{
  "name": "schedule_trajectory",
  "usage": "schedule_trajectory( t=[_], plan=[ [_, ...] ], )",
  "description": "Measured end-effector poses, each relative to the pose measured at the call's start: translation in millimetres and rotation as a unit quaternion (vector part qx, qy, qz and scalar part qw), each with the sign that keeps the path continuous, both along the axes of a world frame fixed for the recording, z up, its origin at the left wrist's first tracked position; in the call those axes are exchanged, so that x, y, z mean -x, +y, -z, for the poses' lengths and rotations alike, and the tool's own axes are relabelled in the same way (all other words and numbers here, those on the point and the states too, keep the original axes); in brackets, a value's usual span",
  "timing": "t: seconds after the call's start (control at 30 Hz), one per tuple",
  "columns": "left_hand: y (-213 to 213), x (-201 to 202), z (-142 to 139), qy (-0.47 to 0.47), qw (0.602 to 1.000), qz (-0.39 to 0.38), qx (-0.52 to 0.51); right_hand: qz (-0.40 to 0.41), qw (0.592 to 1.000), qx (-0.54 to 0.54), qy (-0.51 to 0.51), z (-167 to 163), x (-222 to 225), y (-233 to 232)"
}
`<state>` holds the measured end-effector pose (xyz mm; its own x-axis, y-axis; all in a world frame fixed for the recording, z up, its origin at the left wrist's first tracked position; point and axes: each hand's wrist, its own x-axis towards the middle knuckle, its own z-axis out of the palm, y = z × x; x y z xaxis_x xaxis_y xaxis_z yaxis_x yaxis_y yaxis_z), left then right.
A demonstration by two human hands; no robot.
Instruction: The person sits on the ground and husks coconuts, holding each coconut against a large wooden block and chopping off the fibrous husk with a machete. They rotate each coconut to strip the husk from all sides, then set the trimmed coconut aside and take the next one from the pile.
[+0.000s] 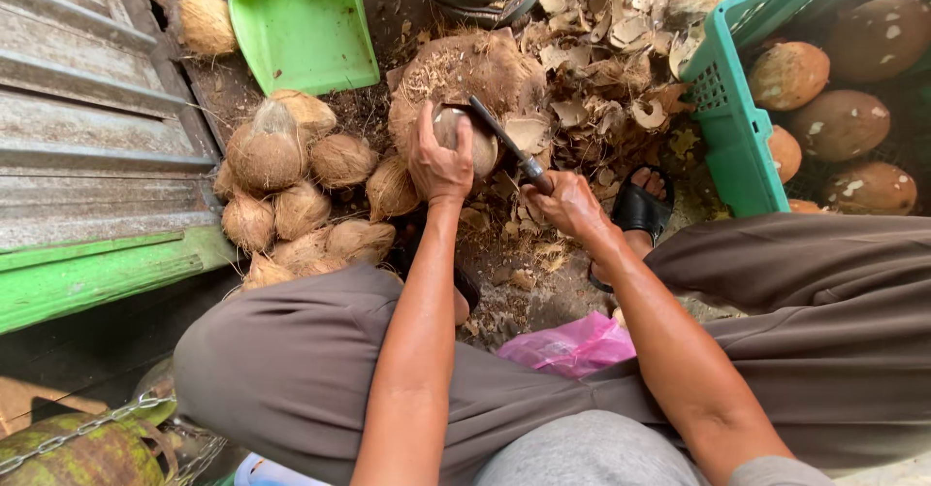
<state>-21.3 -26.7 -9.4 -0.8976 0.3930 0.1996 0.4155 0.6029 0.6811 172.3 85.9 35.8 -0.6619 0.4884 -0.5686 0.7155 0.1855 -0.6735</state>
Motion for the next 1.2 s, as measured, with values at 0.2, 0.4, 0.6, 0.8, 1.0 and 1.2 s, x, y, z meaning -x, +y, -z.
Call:
schedule_trajectory(
  t=[0.2,0.4,0.6,0.8,1.0,1.2],
  plan=[
    [-18.1,-1.0,-25.7,-0.168,0.985,-0.020,0.016,0.000,0.999,-0.033,-0.006,8.4,13.5,-5.2],
    [-29.5,-19.7,-41.4,-0.307,0.939,-0.141,-0.071,0.049,0.997,0.050,0.035,13.0,12.6,-4.8],
    [-10.0,-10.7,-75.3,-0.273,0.912,-0.242,-0.189,0.099,0.978,0.176,0.056,12.1,12.5,-10.5],
    [44.7,-18.6,-132.1,-0.233,0.938,-0.108,-0.232,0.163,0.950,0.251,0.092,30.6,10.8,-12.9],
    [147.1,-93.9,-149.2,-0.450,0.854,0.022,-0.260,0.067,0.891,0.022,0.449,58.4,16.4,-16.8],
    [244.6,-205.8,-142.8,-0.616,0.761,0.054,-0.197,0.167,0.927,0.292,0.167,22.9,9.9,-18.6]
  ],
)
